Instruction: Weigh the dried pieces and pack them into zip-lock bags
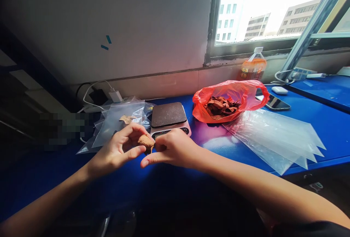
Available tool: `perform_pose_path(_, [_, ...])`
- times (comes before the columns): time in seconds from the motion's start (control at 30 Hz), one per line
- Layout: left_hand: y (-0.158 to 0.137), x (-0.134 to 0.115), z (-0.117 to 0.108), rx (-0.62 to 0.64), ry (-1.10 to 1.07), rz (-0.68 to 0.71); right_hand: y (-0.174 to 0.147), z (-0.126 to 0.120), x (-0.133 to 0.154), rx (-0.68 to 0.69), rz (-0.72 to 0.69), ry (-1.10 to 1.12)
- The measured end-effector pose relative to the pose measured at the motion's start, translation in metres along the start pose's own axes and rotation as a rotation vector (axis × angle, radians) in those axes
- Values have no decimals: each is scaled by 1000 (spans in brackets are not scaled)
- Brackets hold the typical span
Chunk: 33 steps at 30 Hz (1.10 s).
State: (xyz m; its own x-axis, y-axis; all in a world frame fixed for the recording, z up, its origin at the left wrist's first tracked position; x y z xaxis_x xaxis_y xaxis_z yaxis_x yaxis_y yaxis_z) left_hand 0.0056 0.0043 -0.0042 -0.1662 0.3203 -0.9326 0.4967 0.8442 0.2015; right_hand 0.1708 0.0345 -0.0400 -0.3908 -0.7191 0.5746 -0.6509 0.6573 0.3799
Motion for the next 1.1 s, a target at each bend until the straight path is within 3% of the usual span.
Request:
perform_pose_path(0.3, [-4,-4,3,-38,438,109,-1,7,-2,7,143,5])
perform_pose_path(0.4, [-4,-3,6,-44,399,91,-3,8,-3,-36,44,-17])
perform_pose_path(0.67, [-4,2,15,12,185,-69,-9,7,9,-166,-421,-243])
perform_pose_path(1.1, [-5,5,11,50,369,-32,-11,8,8,-81,-447,-450])
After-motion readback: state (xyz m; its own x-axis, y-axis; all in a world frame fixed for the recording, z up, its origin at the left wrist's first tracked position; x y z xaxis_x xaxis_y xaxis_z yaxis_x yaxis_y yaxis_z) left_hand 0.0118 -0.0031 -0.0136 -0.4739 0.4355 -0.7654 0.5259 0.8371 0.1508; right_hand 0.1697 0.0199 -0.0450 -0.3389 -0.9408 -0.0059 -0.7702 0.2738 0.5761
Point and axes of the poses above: each hand's wrist, its own y-axis towards the middle knuckle, its own z-axis out of the palm, x = y × z, the point moved 3 cm from there along y, towards the middle knuckle, and after that the axes turned 11 degrees about -y, right-handed, at the moved point
